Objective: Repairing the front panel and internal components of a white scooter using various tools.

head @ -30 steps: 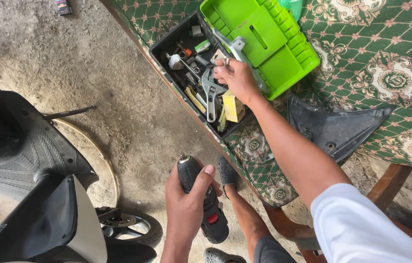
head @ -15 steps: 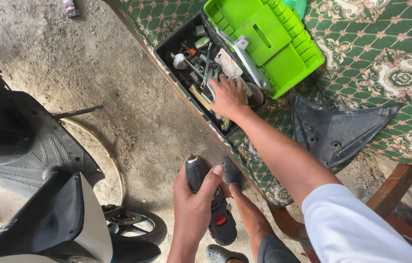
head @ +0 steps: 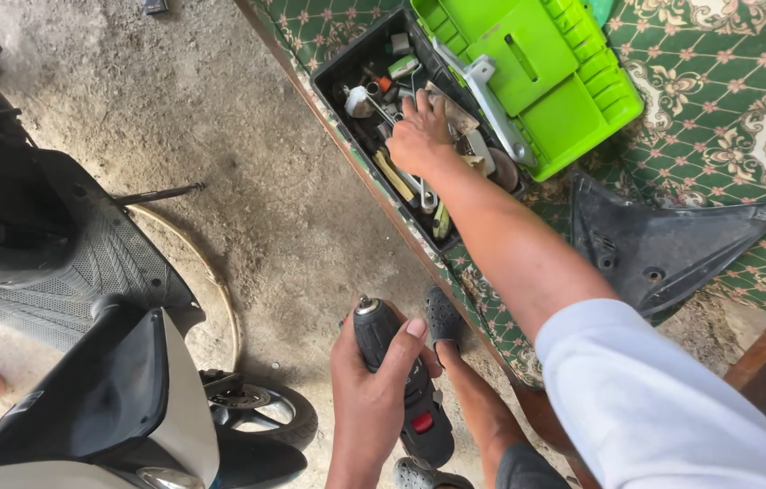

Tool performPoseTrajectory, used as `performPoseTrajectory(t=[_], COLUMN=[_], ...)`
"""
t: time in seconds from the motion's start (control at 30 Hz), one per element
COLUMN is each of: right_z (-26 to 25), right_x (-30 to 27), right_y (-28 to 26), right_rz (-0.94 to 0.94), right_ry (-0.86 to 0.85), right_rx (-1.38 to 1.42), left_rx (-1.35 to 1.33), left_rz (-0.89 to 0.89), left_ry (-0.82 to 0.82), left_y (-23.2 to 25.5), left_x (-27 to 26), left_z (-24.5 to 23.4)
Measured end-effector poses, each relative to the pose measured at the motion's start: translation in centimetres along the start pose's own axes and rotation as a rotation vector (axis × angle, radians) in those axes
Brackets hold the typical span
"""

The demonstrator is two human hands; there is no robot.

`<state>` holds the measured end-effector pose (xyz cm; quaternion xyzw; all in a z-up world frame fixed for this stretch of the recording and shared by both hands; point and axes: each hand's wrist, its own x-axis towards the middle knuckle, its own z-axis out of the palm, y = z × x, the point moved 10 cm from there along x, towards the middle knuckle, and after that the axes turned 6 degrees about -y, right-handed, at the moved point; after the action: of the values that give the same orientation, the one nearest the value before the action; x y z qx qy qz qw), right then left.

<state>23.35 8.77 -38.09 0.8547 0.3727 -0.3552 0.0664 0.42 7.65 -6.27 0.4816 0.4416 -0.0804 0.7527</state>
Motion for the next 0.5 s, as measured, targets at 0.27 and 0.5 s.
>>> performPoseTrajectory(t=[0.27,0.5], right_z=[1.8,2.1], right_x=[2.4,2.2], right_y=[-0.9,-0.2], right_rz=[0.214,0.267], right_ry=[0.136,0.117], right_rx=[-0.211,-0.149], left_rx=[-0.045,-0.049], left_rz=[-0.056,-0.078], left_ry=[0.029,0.050], left_y=[-1.3,-1.9], left_x=[-0.3,-0.5], left_z=[-1.5,-2.6])
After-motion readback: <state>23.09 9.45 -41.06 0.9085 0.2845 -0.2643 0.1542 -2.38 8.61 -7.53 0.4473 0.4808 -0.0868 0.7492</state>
